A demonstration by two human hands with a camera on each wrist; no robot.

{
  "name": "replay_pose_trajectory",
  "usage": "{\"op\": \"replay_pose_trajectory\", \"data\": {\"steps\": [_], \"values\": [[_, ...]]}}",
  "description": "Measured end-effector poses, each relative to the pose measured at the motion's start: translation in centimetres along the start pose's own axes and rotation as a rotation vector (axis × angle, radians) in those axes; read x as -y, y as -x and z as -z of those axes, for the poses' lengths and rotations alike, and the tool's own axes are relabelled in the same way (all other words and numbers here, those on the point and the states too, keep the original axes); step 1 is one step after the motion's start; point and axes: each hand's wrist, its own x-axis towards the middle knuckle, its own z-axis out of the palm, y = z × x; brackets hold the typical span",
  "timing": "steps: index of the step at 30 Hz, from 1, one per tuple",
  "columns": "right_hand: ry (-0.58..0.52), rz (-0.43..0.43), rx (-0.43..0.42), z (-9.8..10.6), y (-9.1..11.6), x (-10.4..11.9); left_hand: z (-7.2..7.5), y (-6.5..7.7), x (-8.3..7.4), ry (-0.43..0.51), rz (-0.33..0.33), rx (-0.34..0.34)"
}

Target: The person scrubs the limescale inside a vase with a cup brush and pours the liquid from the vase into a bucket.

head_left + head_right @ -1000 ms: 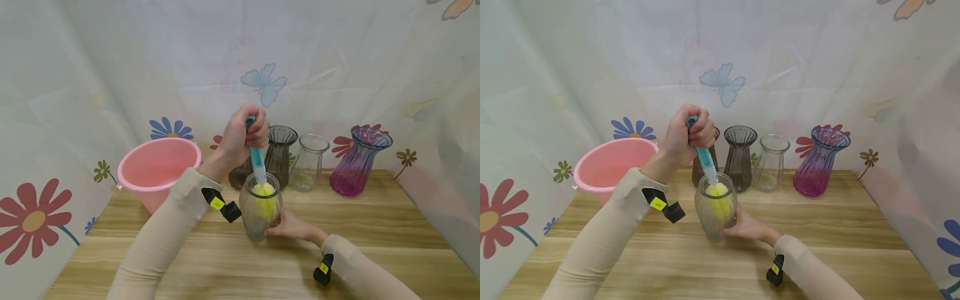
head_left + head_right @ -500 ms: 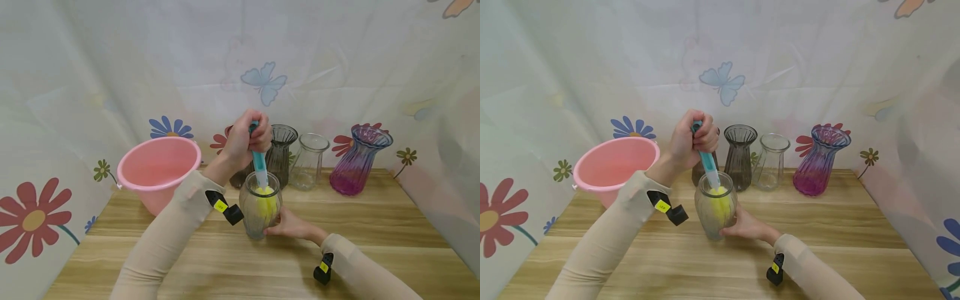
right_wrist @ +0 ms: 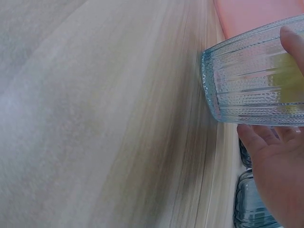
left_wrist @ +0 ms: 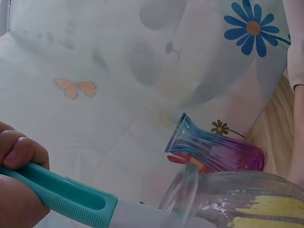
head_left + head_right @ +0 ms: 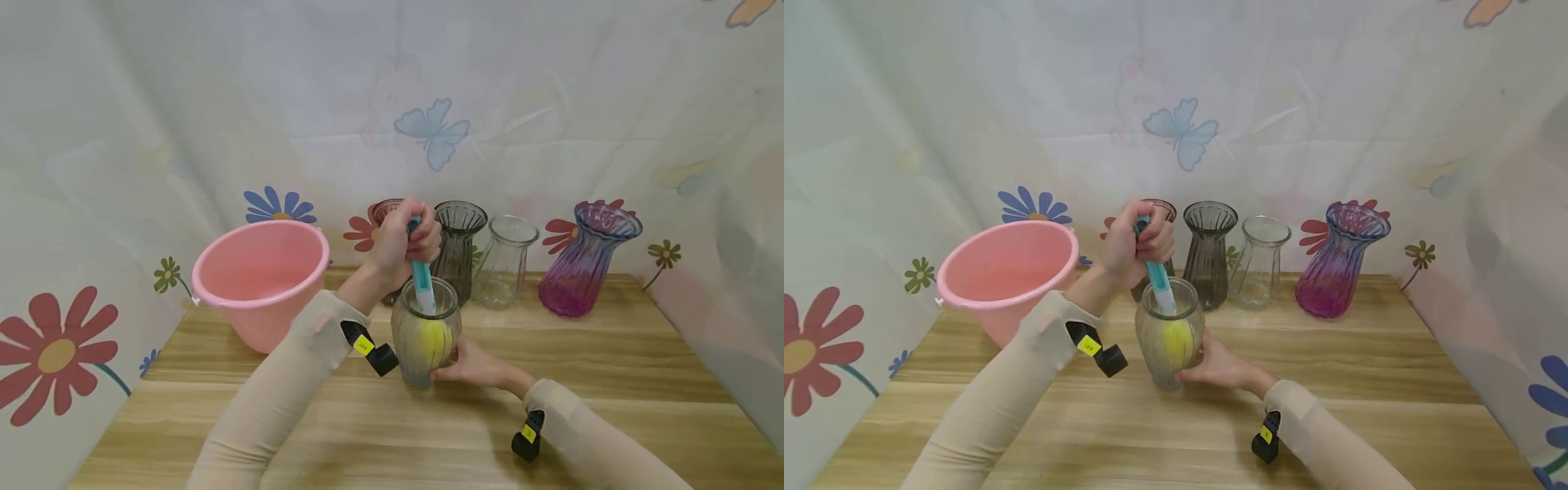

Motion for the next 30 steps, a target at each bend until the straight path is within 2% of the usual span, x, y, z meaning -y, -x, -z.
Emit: {"op": "replay_pose_trajectory", "data": {"steps": [4,11,16,21,25,30], "values": [[-0.015,-0.007,-0.004,0.1,-0.1,0.0,0.5,0.0,1.2,-0.02,0.001,-0.019],[-0.017,-0.05,-0.01,0.0,-0.1,-0.1,1.2,0.5,4.1,-0.131,0.081,-0.045],[-0.015,-0.055,-0.032,-0.1,0.1,0.0,1.2,0.4,4.5,-0.138,0.071,-0.042],[-0.02,-0.044,-0.043,-0.2,0.1,0.1,0.3,-0.2,3.0,-0.129,0.081,0.0],[-0.01,-0.028,-0.044,-0.2,0.1,0.2,-0.9,-1.1,0.7,-0.091,0.073,0.056],[0.016,-0.002,-0.038,-0.2,-0.1,0.1,-2.3,-2.1,-2.2,-0.07,0.032,0.121]]}}
